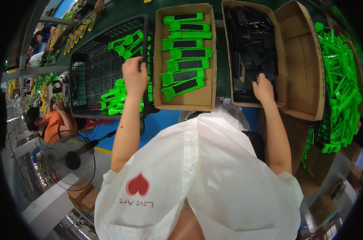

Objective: Manually insert black plastic panels into green plastic frames on an industrial assembly line.

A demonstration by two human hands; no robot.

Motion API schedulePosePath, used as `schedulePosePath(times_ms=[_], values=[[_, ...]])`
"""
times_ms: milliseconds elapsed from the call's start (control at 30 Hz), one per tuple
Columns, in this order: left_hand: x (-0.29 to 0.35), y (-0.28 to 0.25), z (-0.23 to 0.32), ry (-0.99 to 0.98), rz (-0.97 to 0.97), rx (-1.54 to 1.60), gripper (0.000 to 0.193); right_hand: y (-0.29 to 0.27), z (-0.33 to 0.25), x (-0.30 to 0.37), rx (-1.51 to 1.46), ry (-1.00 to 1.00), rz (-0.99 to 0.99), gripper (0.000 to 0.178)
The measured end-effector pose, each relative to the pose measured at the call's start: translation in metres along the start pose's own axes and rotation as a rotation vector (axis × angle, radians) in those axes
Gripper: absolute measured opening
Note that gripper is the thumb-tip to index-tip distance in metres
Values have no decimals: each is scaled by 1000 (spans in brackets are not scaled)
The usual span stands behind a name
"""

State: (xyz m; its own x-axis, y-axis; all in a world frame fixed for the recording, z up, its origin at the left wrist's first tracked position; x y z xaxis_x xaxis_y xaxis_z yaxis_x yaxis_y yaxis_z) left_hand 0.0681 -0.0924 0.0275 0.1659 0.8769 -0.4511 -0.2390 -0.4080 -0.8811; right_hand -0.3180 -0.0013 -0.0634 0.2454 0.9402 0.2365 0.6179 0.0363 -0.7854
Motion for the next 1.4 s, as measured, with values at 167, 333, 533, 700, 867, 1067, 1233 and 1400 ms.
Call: schedulePosePath(times_ms=[167,333,533,700,867,1067,1233,1400], values=[[38,32,-133,-316,-536,-531,27,-2,30,8,-335,53,76,24],[64,62,-182,-458,-878,-406,59,-9,10,26,-338,14,205,32],[38,14,-176,-53,-621,-336,36,-10,-4,28,-891,60,93,29],[10,-44,-139,-212,-123,-153,24,-22,-53,34,-1133,130,-217,17],[18,-30,-74,-812,-222,1295,14,-18,-82,33,-1245,111,-411,12],[43,-13,71,-764,-563,2113,30,2,-110,29,-1820,201,-505,13],[45,-19,138,-684,-754,1819,41,14,-145,40,-1896,211,-569,17],[40,-17,132,-660,-626,1630,29,3,-141,46,-1753,92,-645,8]])
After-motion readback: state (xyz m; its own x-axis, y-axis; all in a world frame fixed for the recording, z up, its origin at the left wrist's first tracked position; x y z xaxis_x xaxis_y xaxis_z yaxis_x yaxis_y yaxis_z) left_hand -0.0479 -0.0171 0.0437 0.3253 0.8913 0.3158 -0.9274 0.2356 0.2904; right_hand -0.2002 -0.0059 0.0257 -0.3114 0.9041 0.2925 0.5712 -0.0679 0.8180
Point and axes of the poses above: each hand's wrist, its own x-axis away from the middle knuckle, its own y-axis out of the palm, z = x × y, the point moved 4 cm from there along -x, towards the middle knuckle, and after that the axes turned 12 degrees about -x, right-handed, at the moved point
